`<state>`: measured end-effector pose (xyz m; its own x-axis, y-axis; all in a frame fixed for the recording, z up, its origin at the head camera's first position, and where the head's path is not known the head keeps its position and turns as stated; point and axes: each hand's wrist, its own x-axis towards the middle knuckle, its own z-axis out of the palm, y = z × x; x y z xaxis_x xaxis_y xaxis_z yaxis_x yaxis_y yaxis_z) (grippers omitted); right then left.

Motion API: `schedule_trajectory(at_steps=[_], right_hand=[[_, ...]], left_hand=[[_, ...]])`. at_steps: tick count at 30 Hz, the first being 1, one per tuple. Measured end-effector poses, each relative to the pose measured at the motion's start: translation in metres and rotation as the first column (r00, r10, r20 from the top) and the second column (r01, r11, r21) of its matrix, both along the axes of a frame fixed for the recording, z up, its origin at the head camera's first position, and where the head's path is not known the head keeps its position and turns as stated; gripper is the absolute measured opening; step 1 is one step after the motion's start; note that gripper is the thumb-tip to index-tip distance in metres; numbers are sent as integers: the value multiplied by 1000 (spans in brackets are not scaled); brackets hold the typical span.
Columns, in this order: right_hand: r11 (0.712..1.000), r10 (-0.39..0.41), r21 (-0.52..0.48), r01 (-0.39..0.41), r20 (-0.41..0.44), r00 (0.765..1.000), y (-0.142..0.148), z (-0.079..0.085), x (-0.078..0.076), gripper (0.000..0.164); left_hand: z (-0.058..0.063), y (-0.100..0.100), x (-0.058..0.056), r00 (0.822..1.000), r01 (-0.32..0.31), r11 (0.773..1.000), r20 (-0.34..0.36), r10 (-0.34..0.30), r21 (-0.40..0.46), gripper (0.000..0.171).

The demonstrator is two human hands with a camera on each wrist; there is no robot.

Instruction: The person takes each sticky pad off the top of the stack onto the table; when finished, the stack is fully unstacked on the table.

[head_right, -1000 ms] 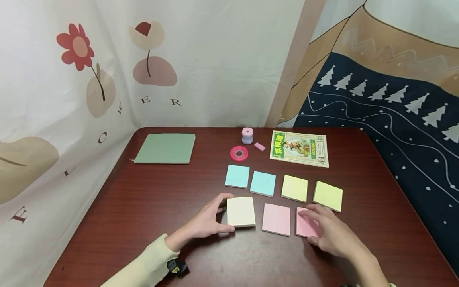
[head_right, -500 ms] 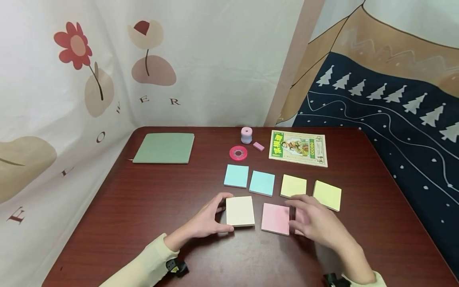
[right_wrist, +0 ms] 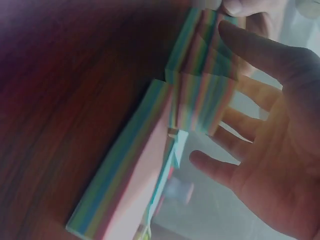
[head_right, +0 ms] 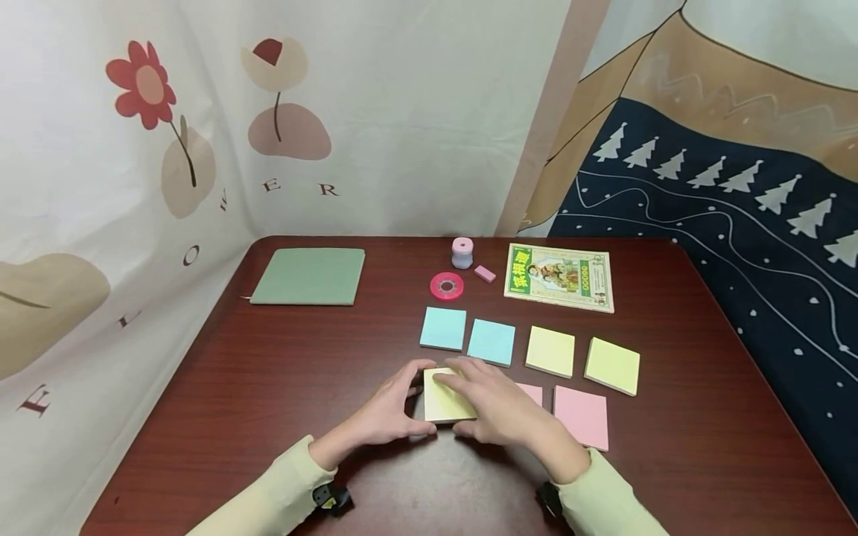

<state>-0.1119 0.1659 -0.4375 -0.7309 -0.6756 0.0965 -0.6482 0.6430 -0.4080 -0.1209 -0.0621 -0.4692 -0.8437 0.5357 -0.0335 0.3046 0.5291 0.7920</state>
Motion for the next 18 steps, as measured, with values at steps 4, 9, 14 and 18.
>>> schedule_trajectory(at_steps=[4, 9, 14, 18], right_hand=[[999, 26, -33, -27, -17, 1000, -6, -4, -5, 75], [998, 33, -56, -35, -27, 999, -6, -7, -7, 74], [1000, -3, -20, 3, 14, 1000, -2, -4, -5, 73], [999, -53, -11, 53, 51, 997, 9, 4, -3, 73]], left_hand=[[0, 1, 1, 1000, -3, 1000, -17, 3, -20, 91], [-1, 1, 0, 1000, 0, 1000, -29, 0, -24, 92], [-1, 1, 0, 1000, 5, 1000, -22, -5, -9, 93], [-1, 2, 0, 1000, 3, 1000, -9, -3, 6, 90]])
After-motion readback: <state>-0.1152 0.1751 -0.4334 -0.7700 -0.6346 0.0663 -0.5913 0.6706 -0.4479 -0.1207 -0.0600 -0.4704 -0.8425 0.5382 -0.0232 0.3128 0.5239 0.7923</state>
